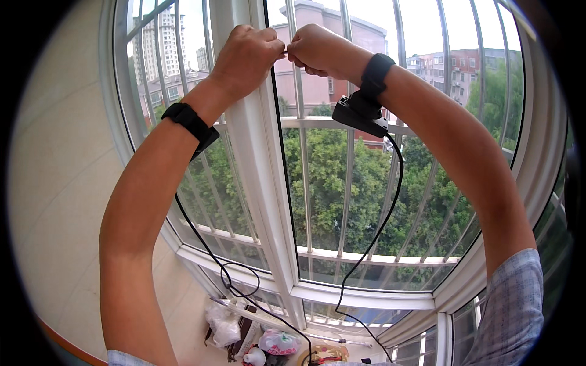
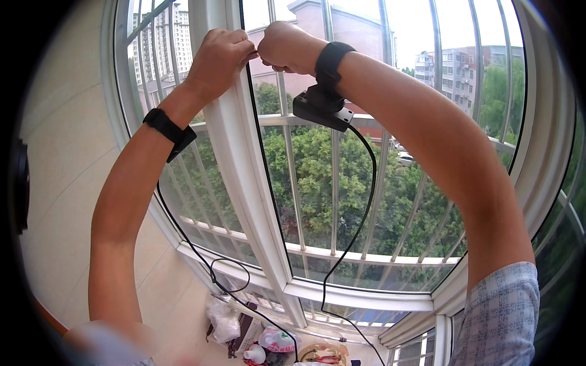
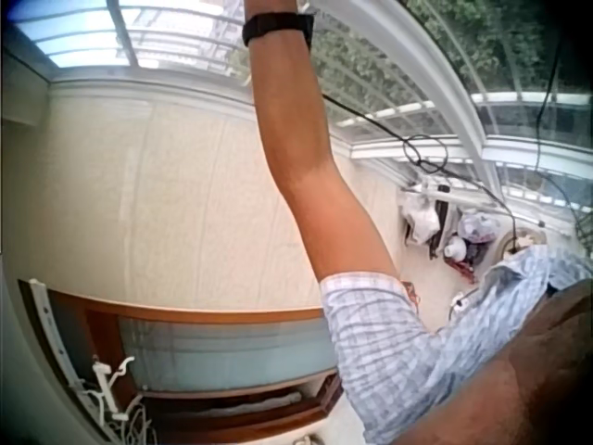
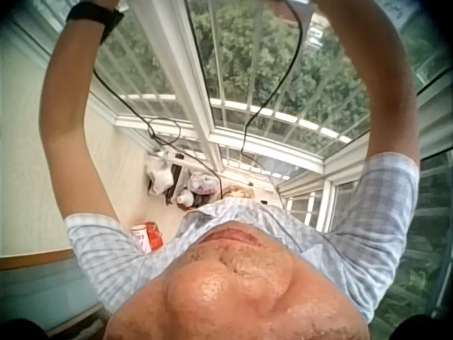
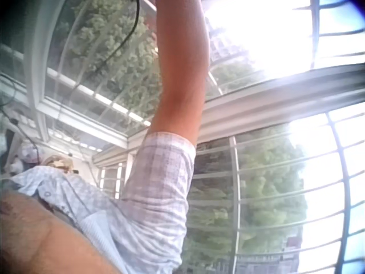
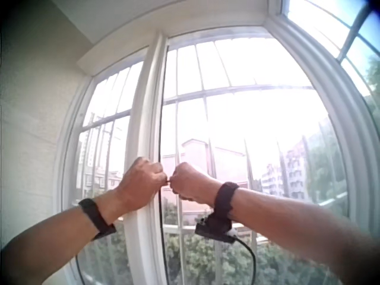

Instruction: The person uses pliers to remove a small component from the window frame and then uses a screwdriver to tighten screws along the vertical frame. The person retrieves additional screws from a cardboard box on the floor and continues the repair work on the window frame.

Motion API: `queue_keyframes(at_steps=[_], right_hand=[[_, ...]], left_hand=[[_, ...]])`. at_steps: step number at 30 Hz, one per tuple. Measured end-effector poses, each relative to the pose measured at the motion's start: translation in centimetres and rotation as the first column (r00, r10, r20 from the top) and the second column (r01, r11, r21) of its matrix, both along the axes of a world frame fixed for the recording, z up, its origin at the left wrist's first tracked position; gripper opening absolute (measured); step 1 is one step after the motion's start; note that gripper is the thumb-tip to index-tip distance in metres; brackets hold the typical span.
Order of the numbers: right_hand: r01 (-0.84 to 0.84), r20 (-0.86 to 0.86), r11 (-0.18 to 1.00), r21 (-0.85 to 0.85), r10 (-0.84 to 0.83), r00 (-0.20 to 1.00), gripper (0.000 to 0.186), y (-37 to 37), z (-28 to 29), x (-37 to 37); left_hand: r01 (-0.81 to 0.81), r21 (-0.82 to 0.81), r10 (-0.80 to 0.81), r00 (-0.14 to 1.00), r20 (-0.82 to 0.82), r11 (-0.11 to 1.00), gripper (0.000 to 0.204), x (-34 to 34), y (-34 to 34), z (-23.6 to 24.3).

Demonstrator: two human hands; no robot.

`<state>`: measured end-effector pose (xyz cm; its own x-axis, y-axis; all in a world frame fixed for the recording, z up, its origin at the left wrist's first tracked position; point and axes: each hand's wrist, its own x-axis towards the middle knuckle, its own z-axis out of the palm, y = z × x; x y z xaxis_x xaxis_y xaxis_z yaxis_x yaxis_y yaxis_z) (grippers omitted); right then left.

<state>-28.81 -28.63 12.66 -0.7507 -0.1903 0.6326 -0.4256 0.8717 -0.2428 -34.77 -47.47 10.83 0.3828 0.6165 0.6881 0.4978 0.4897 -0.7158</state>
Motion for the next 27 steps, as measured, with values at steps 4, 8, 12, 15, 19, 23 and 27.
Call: queue_keyframes(at_steps=[4,8,12,15,19,23,27], right_hand=[[0.079,-0.115,0.997,0.003,-0.078,0.990,0.025,-1.9,-0.7,4.6],[-0.017,-0.304,1.000,0.023,0.023,0.953,0.027,-0.4,-1.6,4.0],[-0.025,-0.508,0.988,0.153,0.100,0.856,0.020,0.2,-2.3,2.7],[0.000,-0.399,0.997,0.074,0.029,0.916,0.023,-0.8,-1.7,3.0],[-0.071,-0.164,0.962,-0.265,0.028,0.986,0.027,-0.7,-1.1,2.7],[-0.065,-0.015,0.926,-0.371,0.064,0.998,0.025,-1.4,-0.2,3.7],[0.017,-0.255,0.988,-0.155,-0.057,0.965,0.027,-0.9,-1.1,4.8]], left_hand=[[0.047,-0.006,-0.047,0.999,-0.014,0.999,0.007,0.1,-0.2,0.0],[0.057,0.011,-0.056,0.998,-0.037,0.998,0.008,-0.1,0.1,-0.1],[0.082,0.013,-0.081,0.995,-0.058,0.997,0.010,-0.2,0.0,-0.1],[0.067,0.019,-0.066,0.996,-0.064,0.998,0.010,-0.2,-0.2,-0.1],[0.059,0.009,-0.058,0.996,-0.067,0.998,0.008,-0.2,0.2,0.0],[0.006,-0.006,-0.006,1.000,-0.030,1.000,0.005,-0.2,0.1,0.2],[0.015,-0.016,-0.015,1.000,-0.025,1.000,0.006,-0.3,-0.3,0.3]])
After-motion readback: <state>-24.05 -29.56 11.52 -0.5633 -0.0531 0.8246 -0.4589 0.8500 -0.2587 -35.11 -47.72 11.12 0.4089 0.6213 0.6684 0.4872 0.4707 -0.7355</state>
